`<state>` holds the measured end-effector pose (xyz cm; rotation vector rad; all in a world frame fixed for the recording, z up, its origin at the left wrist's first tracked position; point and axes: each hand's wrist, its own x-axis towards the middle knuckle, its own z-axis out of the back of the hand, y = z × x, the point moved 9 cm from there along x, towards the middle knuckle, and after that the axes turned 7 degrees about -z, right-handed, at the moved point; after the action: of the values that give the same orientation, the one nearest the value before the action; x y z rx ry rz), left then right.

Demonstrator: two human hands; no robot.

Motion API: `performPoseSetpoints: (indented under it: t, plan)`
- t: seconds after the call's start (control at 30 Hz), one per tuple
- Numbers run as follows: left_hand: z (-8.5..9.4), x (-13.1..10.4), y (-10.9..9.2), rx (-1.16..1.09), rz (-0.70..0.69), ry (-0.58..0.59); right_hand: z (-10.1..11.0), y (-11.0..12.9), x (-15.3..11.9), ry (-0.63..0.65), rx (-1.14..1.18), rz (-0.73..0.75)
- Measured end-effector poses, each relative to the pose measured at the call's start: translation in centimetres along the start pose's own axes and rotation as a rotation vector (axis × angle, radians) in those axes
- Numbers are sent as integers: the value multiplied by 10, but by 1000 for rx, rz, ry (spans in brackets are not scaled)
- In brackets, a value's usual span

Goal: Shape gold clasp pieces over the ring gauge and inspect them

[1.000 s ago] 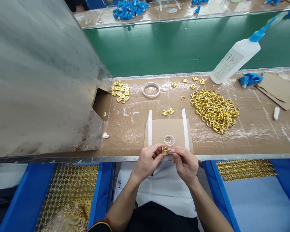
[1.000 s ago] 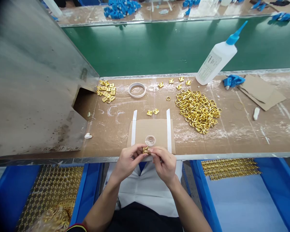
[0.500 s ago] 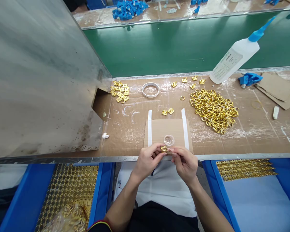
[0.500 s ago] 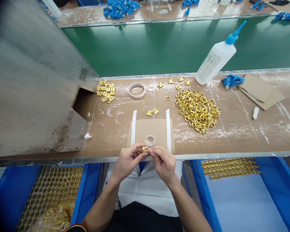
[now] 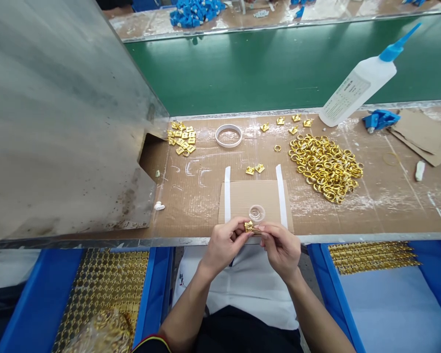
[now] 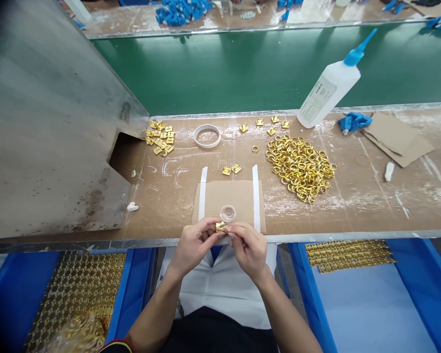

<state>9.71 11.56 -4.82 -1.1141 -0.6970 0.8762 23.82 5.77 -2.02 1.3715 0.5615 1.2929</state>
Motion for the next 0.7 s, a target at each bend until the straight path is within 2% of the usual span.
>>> performPoseSetpoints:
  t: [0.7]
  plan:
    - [1, 0, -3, 25, -59, -17, -1, 0, 0, 6, 0, 1]
